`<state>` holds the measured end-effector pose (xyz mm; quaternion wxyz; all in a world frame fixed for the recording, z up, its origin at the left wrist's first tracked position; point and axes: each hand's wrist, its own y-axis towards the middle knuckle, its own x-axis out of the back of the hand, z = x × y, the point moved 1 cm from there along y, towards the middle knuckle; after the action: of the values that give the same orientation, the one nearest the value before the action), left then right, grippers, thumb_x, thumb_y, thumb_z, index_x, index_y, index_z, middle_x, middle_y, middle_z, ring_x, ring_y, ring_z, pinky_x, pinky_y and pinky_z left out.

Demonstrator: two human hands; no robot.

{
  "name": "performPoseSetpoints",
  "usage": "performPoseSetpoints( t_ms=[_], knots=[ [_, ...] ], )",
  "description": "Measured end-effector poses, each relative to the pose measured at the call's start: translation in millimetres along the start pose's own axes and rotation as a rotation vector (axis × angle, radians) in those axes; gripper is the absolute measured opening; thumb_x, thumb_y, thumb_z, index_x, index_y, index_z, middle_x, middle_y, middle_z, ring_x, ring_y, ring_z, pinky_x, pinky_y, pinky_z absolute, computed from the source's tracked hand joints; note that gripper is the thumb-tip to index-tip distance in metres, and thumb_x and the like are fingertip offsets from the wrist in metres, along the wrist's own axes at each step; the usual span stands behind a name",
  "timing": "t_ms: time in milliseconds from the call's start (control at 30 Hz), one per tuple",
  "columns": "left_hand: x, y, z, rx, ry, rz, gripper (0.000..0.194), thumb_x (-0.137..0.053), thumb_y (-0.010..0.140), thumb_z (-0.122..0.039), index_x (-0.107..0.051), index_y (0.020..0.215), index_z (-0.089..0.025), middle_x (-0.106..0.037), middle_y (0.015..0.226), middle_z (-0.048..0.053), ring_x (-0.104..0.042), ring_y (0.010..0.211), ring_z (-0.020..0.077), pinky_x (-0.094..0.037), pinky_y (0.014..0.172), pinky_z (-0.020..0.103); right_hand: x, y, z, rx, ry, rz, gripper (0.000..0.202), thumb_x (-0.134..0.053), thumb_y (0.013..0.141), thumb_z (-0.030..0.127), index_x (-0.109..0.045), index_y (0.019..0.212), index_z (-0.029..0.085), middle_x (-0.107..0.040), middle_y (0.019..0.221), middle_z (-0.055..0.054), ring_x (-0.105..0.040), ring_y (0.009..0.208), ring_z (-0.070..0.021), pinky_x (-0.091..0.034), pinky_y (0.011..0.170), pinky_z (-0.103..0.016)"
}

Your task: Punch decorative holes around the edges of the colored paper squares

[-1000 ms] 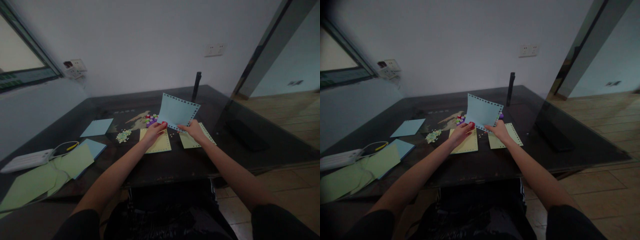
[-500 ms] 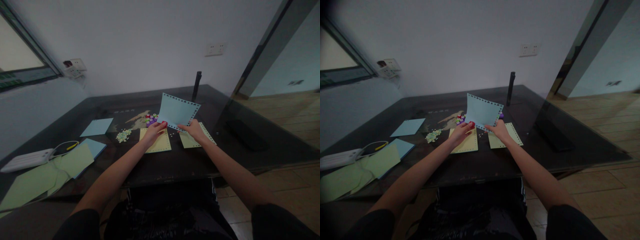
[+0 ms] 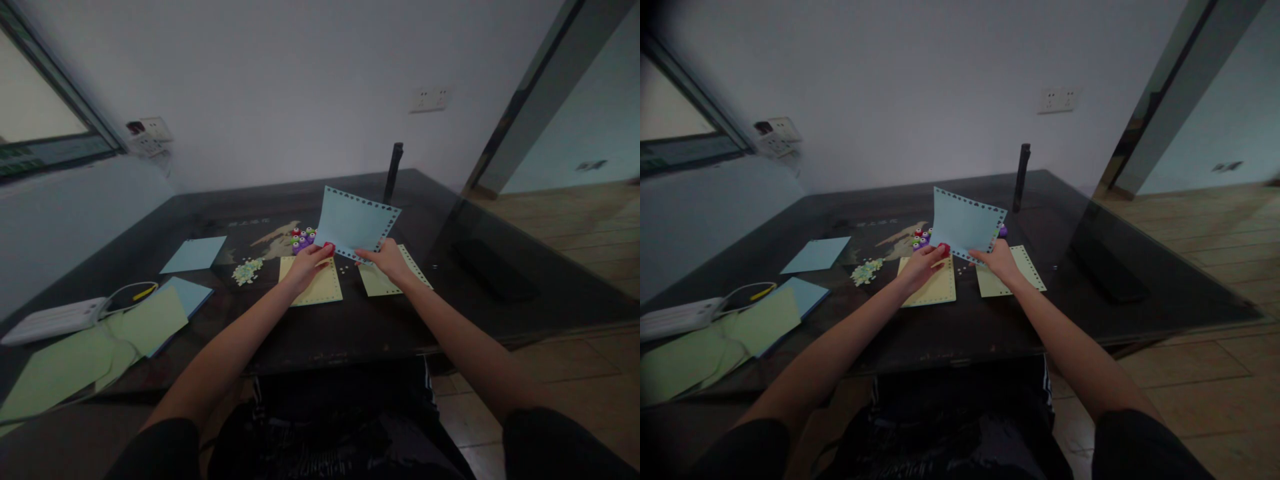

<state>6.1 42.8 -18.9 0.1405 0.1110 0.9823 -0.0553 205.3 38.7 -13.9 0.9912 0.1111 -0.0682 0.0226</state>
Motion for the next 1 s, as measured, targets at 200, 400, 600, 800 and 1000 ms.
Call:
performPoseSetpoints(
  t_ms=[200,400,600,800,1000],
  knots=[
    [0.8,0.6,0.7,-0.013,0.011,-0.003,0.030,-0.076,0.064,-0.038,-0.066,0.081,-0.017,-0.065,0.091,0.007,-0.056,0.086,0.0162,-0.038,0.074,0.029,-0.2,-1.2,1.6,0.004,0.013,0.006,0.030,-0.072,0.063,0.028,-0.068,0.087,0.012,-0.071,0.081,-0.011,-0.067,0.060,-0.0215,-0.056,0.062,-0.039],
    [1.6,0.9,0.6,-0.016,0.013,0.003,0.029,-0.075,0.064,-0.039,-0.066,0.080,-0.017,-0.064,0.088,0.006,-0.056,0.084,0.0152,-0.037,0.073,0.028,-0.8,-3.5,6.7,0.006,-0.001,-0.010,0.031,-0.071,0.062,0.027,-0.068,0.088,0.010,-0.071,0.082,-0.012,-0.067,0.062,-0.0222,-0.055,0.062,-0.038],
    [1.6,2.0,1.1,-0.019,0.017,-0.003,0.028,-0.075,0.064,-0.038,-0.067,0.080,-0.017,-0.064,0.088,0.006,-0.056,0.084,0.0152,-0.036,0.073,0.028,-0.1,-1.8,4.3,0.010,-0.023,-0.006,0.030,-0.071,0.063,0.027,-0.068,0.087,0.010,-0.071,0.080,-0.012,-0.066,0.060,-0.0212,-0.055,0.062,-0.038],
    [2.1,3.0,1.7,-0.035,0.035,-0.003,0.027,-0.074,0.065,-0.040,-0.067,0.078,-0.017,-0.065,0.088,0.006,-0.056,0.085,0.0163,-0.036,0.073,0.029,0.7,-1.6,2.8,0.009,-0.026,-0.010,0.031,-0.072,0.063,0.028,-0.069,0.088,0.011,-0.071,0.079,-0.010,-0.067,0.062,-0.0218,-0.055,0.063,-0.038],
    [1.6,2.4,0.1,-0.033,0.045,-0.011,0.027,-0.075,0.064,-0.039,-0.068,0.077,-0.017,-0.065,0.086,0.006,-0.056,0.085,0.0159,-0.036,0.073,0.028,0.0,-3.9,5.5,-0.004,-0.011,-0.009,0.030,-0.072,0.062,0.027,-0.069,0.088,0.012,-0.072,0.082,-0.009,-0.067,0.064,-0.0209,-0.056,0.064,-0.036]
  ],
)
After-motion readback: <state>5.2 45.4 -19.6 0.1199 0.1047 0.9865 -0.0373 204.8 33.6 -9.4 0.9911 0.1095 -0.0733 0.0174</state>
